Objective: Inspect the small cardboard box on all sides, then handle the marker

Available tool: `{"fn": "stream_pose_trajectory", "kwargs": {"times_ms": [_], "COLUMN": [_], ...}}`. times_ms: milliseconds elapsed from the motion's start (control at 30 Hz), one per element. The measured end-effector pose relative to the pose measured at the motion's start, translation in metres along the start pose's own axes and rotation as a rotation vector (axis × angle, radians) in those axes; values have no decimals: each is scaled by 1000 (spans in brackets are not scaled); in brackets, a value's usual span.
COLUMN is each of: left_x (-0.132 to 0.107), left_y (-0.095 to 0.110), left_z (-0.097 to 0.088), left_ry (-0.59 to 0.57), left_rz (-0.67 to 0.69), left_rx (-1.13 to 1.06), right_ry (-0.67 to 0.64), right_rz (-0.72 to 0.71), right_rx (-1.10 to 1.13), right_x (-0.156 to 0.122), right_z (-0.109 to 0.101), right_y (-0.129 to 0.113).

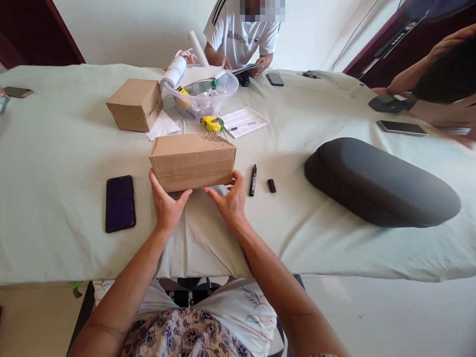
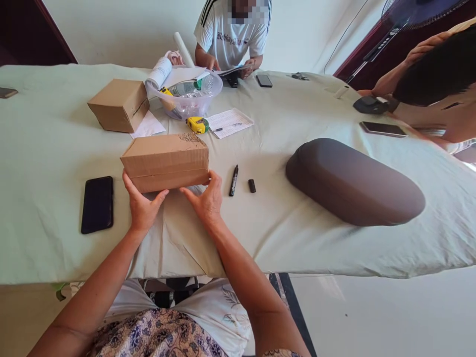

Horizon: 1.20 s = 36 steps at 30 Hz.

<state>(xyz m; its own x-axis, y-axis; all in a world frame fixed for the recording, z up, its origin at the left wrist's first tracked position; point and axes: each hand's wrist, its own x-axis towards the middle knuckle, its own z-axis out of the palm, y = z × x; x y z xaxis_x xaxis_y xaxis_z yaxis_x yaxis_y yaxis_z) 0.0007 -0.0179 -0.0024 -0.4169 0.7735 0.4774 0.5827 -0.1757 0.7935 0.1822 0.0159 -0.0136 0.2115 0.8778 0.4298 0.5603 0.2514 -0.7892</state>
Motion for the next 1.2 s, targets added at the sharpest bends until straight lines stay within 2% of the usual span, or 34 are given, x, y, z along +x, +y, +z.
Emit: {"fn": "stream_pose_trajectory", "kwargs": {"times_ms": [233,433,600,800,900,1067,1133,1200], "left_x": [-2,-3,-2,7,12,16,16,14], "left_y": [8,9,9,1,-11,-26,-27,-25], "left_z": [3,4,3,-5,-8,-8,-7,-5], "left_ry": [5,7,0,-59,-82,-65,-38,-50], "left_rz": [-29,-33,-26,-159,-200,-191,-168,-129], "left_rx": [88,79,31,51,47,-19,-15,-9], "right_ry": [41,45,30,-24,-85,-135,-156,-262], "right_rz": [-6,1,16,-24,-88,-223,-312,-448], "right_rx": [-87,-82,-62,1,7,-16,-13,17], "right_x": [-6,-7,-4,3,0,-9,-13,-18], "right_z": [7,9,3,-7,-7,-5,-5,-3], "right_y": [-5,-7,-4,-1,-3,-10,-15,-21]}}
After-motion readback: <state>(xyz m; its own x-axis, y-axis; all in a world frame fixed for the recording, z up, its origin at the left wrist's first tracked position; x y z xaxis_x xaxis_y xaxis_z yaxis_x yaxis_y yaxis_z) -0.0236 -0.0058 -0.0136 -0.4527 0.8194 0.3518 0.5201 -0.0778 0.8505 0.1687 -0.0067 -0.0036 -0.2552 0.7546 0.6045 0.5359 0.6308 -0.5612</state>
